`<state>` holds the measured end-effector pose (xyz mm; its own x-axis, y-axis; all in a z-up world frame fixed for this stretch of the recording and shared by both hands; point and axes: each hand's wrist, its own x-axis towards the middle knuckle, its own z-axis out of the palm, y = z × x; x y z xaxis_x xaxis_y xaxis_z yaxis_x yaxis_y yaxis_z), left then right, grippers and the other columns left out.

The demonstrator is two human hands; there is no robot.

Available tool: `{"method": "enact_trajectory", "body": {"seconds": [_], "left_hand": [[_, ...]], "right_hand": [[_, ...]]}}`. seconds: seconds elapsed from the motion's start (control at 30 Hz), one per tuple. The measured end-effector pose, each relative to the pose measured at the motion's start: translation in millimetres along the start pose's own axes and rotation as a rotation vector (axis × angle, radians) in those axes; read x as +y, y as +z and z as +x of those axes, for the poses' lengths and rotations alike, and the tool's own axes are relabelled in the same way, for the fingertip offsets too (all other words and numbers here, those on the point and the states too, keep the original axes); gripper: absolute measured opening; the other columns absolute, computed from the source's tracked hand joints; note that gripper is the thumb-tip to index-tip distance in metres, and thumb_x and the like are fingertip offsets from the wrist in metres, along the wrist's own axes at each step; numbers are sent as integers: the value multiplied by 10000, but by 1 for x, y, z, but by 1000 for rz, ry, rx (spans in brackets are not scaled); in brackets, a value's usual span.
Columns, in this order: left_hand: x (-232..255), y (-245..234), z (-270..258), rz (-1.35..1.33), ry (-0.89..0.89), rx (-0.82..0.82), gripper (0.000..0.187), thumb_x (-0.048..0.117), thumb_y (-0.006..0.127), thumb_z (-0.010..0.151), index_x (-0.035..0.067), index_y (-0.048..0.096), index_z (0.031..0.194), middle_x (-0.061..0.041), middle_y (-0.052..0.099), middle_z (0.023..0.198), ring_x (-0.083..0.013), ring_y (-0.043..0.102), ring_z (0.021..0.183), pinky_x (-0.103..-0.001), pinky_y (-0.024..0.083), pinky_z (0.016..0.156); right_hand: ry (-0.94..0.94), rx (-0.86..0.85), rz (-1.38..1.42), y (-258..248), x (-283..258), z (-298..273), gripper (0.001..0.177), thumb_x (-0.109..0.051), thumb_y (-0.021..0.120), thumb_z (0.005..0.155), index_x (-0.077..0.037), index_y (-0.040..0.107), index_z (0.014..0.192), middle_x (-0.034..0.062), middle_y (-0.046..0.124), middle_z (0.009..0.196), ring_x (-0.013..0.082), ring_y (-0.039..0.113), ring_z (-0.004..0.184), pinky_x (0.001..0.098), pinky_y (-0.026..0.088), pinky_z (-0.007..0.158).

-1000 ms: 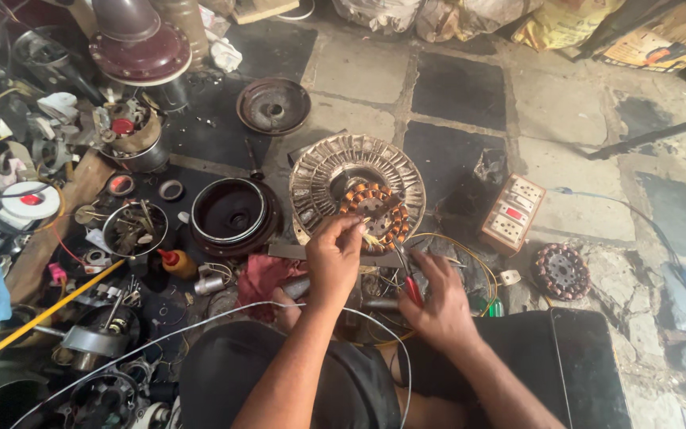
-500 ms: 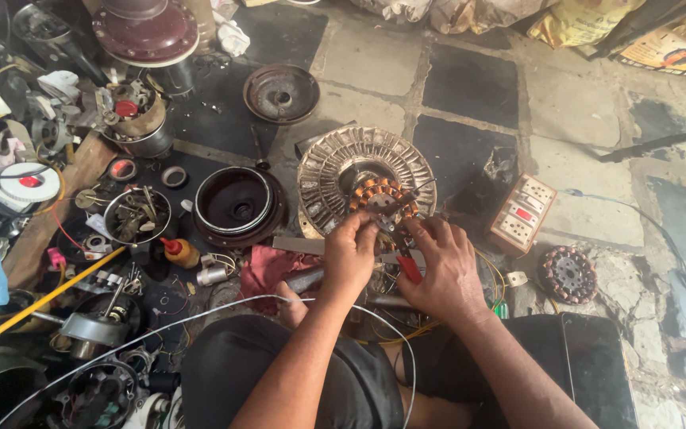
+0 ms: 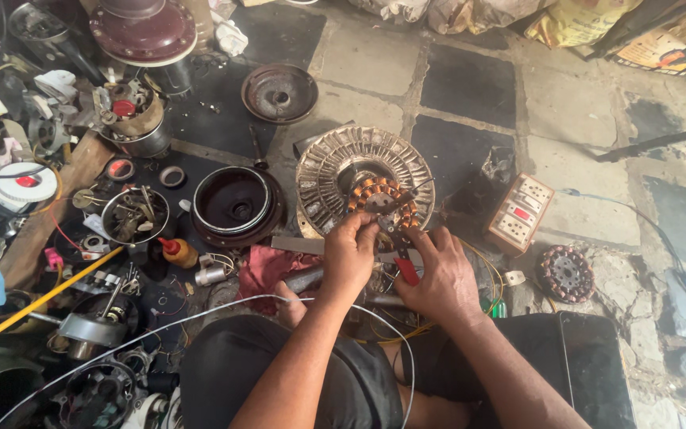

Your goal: The person repairs an electric fan motor by hand and using pliers, by twisting and cutting copper wires on the motor's stator coils.

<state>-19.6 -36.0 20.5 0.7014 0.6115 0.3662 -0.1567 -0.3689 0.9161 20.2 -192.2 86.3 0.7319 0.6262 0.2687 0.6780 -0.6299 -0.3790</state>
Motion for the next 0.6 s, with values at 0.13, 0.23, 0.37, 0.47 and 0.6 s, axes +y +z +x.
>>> {"method": "enact_trajectory", "body": {"seconds": [0.13, 0.23, 0.37, 0.47, 0.6], "left_hand": [[0, 0, -1, -35, -11, -2, 113, 74, 695, 931, 4, 708, 1019, -140, 765, 944, -272, 756, 874, -361, 565, 777], [-1, 0, 0, -29, 7, 1, 108, 61, 688, 931, 3, 700, 1021, -146, 761, 944, -281, 752, 879, -366, 563, 779], [-2, 1, 0, -30, -24, 4, 99, 61, 682, 931, 11, 691, 1015, -152, 758, 924, -294, 755, 866, -378, 566, 764], [-2, 2, -1, -3, 13, 35, 94, 59, 671, 937, 13, 688, 1017, -163, 752, 924, -324, 753, 880, -395, 563, 771], [-2, 8, -3, 49, 44, 112, 90, 63, 666, 933, 16, 670, 1010, -166, 735, 929, -357, 731, 888, -425, 562, 770]], "right_hand": [[0, 29, 9, 5, -3, -3, 735, -206, 837, 600, -111, 603, 1291, 182, 584, 1089, 404, 618, 1074, 500, 532, 887], [15, 57, 15, 6, -8, -4, 715, -197, 833, 605, -112, 613, 1280, 185, 594, 1110, 413, 635, 1031, 499, 545, 855], [48, 61, 62, 7, -15, -6, 695, -188, 823, 615, -131, 622, 1278, 174, 607, 1134, 398, 651, 1011, 491, 554, 835], [98, 49, 87, 12, -17, -8, 695, -186, 814, 636, -133, 616, 1301, 173, 608, 1110, 384, 656, 997, 484, 558, 826], [123, 78, 227, 29, -14, -11, 694, -176, 793, 636, -71, 602, 1296, 180, 624, 1092, 351, 671, 990, 470, 555, 826]]}}
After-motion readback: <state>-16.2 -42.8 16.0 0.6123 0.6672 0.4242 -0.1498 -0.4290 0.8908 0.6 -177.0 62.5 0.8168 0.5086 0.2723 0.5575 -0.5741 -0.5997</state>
